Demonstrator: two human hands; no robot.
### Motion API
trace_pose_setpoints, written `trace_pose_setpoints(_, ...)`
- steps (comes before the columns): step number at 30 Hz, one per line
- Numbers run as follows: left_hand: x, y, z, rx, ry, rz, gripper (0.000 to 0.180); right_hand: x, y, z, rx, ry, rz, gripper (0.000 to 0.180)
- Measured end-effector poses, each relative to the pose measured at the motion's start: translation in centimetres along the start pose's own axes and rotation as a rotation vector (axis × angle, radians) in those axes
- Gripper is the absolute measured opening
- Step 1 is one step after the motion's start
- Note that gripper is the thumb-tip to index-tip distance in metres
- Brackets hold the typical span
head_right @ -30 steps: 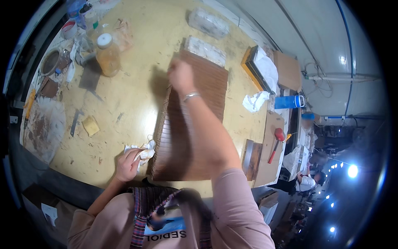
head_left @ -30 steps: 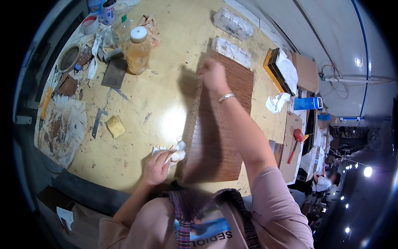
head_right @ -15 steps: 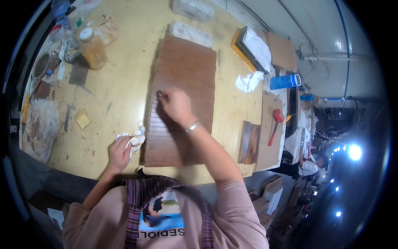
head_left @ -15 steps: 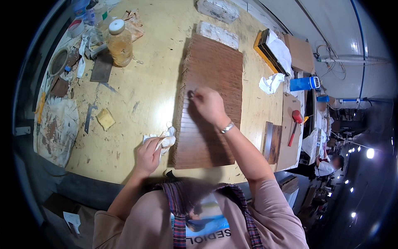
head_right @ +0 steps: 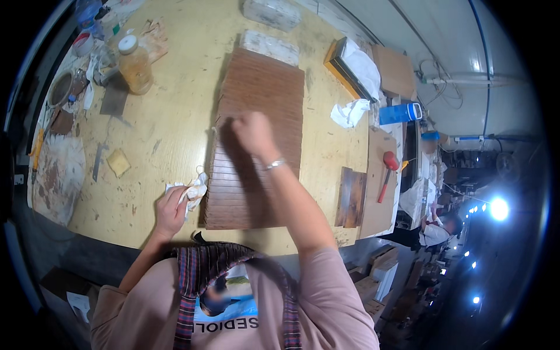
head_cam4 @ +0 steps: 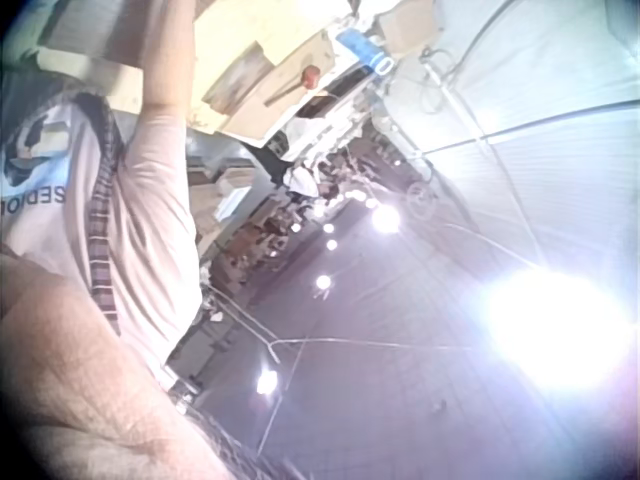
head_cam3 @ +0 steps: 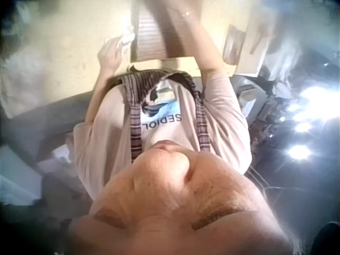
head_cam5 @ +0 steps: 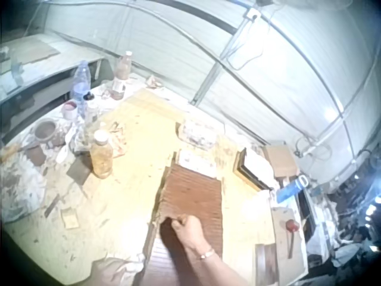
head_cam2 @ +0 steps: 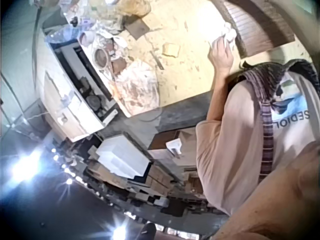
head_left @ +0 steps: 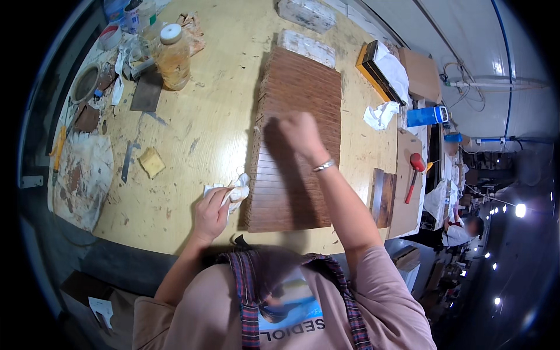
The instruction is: The person cleans a slatted wooden panel by applying liquid from a bottle onto a cloth and wiping the surface of the panel.
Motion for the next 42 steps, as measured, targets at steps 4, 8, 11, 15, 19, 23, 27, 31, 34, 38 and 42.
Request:
trace_pose_setpoints(4,-0.1,-0.1,-0.2,0.018,-0.002,0.01,0.024,-1.8,2.6,6.3,0.047,-0.248,0.068,0.026)
trace_pose_setpoints(8,-0.2,-0.1,-0.5,0.018,0.006,0.0,0.024,-3.5,1.4,4.1,-0.177,-0.173,-0.135,0.033)
trace_pose_setpoints(11,-0.2,0.1,-0.5,0.033,-0.009,0.005,0.023,-3.5,0.4,1.5,-0.422,-0.162,-0.193,0.032)
trace_pose_setpoints(15,0.0,0.0,-0.5,0.041,-0.013,0.008,0.022,-3.2,-0.4,3.6,-0.351,-0.119,-0.112,0.025)
trace_pose_setpoints(19,0.1,-0.1,-0.2,0.056,-0.01,0.009,0.022,-6.0,2.5,7.8,-0.367,-0.183,-0.074,0.021)
trace_pose_setpoints(23,-0.1,-0.4,-1.1,0.074,-0.013,-0.01,0.019,-13.9,6.1,16.7,-0.305,-0.402,0.062,0.03)
trace_pose_setpoints(27,1.7,2.0,-3.5,-0.681,0.607,0.385,0.023,-22.2,8.1,20.1,-0.654,-0.63,0.016,0.047)
trace_pose_setpoints(31,11.2,3.0,2.7,-0.665,0.214,0.369,0.035,-22.9,5.6,18.9,-0.367,-0.468,0.166,0.087)
trace_pose_setpoints(34,15.2,-1.0,3.3,-0.383,0.2,0.081,0.038,-17.5,3.0,15.4,0.005,-0.298,0.229,0.098)
trace_pose_setpoints(38,17.7,-11.6,8.3,0.042,-0.299,-0.724,0.034,-11.5,1.4,14.4,0.469,-0.276,0.166,0.104)
trace_pose_setpoints(42,23.8,-16.8,4.2,0.396,-0.406,-0.944,0.038,-10.7,0.3,16.0,0.52,-0.254,0.171,0.094)
Point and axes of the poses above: each hand's wrist, its own x-axis towards the middle knuckle, its own y-axis out of the back of the hand, z = x × y, the point moved 2 cm from there along x, towards the middle knuckle, and after that the axes turned 8 degrees about -x, right-handed, at the moved point
